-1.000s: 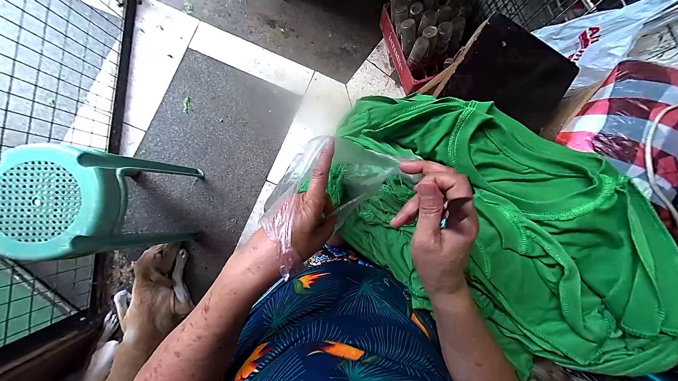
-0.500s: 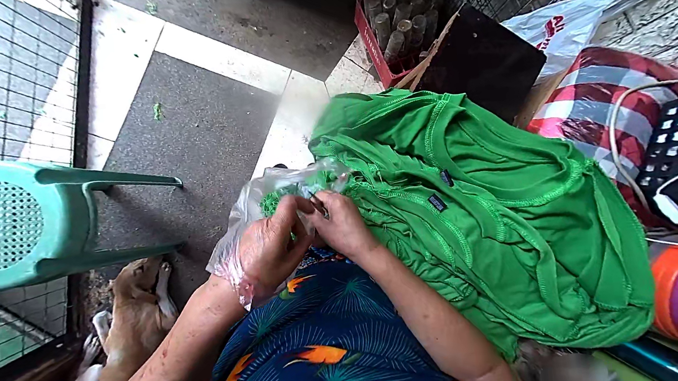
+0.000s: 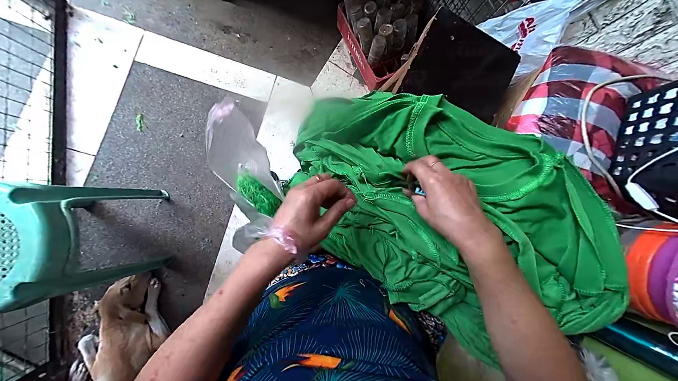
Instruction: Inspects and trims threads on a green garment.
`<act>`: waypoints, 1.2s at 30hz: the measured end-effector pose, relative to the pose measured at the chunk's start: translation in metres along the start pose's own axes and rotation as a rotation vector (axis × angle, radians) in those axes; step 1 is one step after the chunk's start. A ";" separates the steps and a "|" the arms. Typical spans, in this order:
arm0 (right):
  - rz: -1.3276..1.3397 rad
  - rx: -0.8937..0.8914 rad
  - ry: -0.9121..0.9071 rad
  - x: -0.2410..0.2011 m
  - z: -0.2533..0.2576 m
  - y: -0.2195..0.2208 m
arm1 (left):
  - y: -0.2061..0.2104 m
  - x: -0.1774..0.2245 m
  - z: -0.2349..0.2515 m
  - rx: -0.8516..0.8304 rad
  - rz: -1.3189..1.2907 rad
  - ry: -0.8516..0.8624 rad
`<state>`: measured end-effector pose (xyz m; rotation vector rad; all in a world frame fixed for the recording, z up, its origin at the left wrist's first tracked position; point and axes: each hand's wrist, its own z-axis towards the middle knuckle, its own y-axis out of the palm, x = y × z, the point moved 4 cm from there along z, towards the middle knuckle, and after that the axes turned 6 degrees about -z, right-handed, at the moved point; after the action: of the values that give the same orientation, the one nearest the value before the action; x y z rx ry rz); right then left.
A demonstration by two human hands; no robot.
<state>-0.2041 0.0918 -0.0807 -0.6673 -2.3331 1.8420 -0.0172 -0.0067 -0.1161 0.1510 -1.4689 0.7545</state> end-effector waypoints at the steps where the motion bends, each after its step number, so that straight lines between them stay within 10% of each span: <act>1: -0.011 -0.028 -0.008 0.005 0.003 -0.004 | 0.008 0.002 0.006 -0.002 -0.011 0.014; 11: 0.742 0.073 0.335 0.101 0.057 -0.016 | 0.037 -0.010 0.048 0.079 -0.027 -0.172; 36: 0.578 -0.028 -0.064 0.090 0.050 -0.008 | 0.065 -0.069 0.064 0.498 0.178 0.100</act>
<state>-0.3041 0.0807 -0.1039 -1.4291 -2.3753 2.0545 -0.1004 -0.0157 -0.1940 0.3582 -1.1867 1.2486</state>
